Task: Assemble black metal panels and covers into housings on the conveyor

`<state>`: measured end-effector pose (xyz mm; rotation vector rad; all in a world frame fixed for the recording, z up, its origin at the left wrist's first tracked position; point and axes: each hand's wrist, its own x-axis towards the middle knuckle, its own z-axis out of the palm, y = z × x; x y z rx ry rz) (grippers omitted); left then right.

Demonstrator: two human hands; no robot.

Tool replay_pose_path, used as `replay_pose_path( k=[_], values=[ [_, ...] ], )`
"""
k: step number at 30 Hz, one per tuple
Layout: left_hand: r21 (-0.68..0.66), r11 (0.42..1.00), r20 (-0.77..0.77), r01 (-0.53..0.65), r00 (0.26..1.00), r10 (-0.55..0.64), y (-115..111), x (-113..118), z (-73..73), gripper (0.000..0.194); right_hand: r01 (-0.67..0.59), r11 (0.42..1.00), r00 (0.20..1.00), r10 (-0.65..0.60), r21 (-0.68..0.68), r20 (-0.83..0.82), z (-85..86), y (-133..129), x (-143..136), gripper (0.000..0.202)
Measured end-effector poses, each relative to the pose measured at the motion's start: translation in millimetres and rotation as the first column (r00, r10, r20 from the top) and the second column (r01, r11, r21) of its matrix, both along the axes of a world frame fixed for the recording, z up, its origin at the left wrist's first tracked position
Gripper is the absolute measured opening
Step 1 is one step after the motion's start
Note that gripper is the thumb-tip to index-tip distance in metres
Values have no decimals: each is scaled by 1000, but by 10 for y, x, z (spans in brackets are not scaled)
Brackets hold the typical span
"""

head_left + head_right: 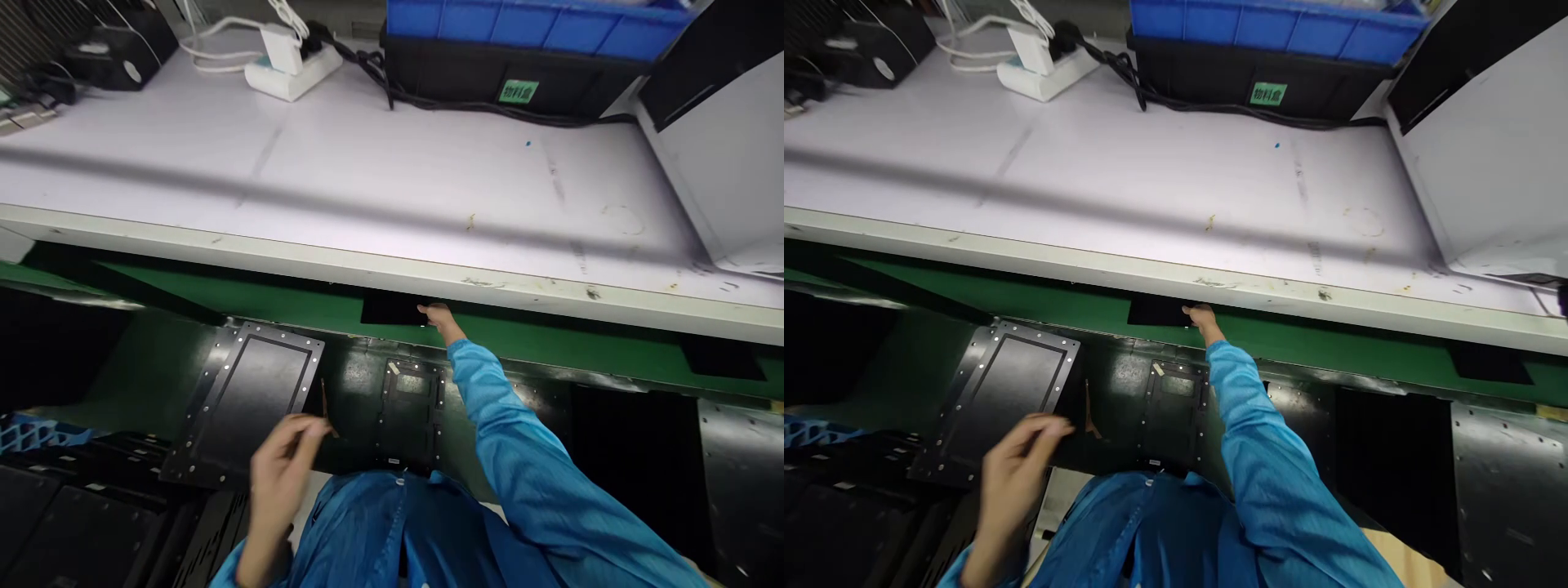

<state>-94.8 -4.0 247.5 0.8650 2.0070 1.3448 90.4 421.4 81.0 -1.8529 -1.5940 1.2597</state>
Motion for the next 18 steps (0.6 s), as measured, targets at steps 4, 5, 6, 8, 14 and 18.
replay_pose_path(
  k=[4,5,6,8,14,18],
  values=[
    [23,966,103,258,960,-259,491,381,-753,39,37,997,993,-30,60,-118,235,-655,280,44],
    [35,974,30,226,974,-227,573,407,-896,38,34,997,987,-22,76,-159,279,-843,423,50],
    [44,982,-45,183,982,-181,632,407,-1008,39,18,996,977,0,82,-212,316,-1033,595,55],
    [39,991,-130,128,984,-122,694,356,-1153,47,-56,997,936,73,59,-345,377,-1405,987,61],
    [15,921,249,389,891,-380,764,322,-1408,93,-265,962,843,199,-65,-499,453,-2213,1739,58],
    [-45,693,582,720,582,-567,644,586,-1679,69,-235,966,876,162,-108,-455,307,-2361,1748,61]
  ],
)
